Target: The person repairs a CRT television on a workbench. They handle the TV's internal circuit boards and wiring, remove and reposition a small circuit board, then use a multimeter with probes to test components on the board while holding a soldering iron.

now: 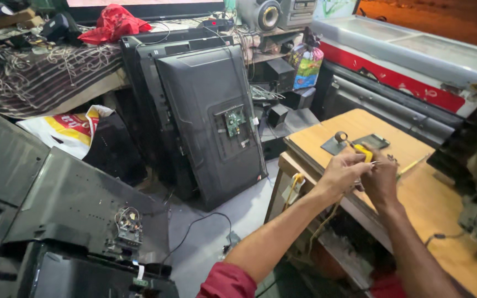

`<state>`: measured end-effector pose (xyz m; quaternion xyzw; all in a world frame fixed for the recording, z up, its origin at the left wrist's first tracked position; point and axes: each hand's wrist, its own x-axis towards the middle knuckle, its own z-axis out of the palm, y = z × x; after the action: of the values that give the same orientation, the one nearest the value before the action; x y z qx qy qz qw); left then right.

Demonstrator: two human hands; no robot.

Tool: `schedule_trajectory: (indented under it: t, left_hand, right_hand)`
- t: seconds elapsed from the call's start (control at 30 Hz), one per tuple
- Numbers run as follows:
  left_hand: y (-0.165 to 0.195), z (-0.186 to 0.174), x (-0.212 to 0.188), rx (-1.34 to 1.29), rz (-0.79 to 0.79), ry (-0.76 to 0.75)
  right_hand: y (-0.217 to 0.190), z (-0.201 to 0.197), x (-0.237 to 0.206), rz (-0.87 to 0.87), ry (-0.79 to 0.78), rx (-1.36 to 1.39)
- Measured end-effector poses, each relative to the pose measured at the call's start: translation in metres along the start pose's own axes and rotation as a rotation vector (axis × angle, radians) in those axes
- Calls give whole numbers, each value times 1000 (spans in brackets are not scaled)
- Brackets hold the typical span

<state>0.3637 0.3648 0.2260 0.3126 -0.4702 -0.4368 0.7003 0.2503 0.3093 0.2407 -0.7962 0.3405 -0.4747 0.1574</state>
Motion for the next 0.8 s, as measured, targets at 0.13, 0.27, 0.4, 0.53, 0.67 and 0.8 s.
schedule_trajectory:
  t: [0.13, 0.27, 0.4, 0.53, 0.67, 0.8]
  left_hand:
    - [20, 30, -57, -5, -67, -162]
    - [33, 48, -122, 5, -44, -201]
    - [29, 66, -157, 25, 16, -171]
    - [11, 94, -175, 184, -79, -161]
    - [2, 126, -196, 49, -134, -273]
    - [10, 154, -219, 183, -118, -320]
  right_hand:
    - [-23, -46, -47, -118, 68, 69]
    - [-46, -90, -117, 10, 161, 44]
    - [-53, -137, -194, 80, 272, 231]
    - [-51, -197, -276, 105, 428, 266]
    - [-53, -256, -345, 95, 564, 288]
    - [-63, -292, -396, 95, 696, 535]
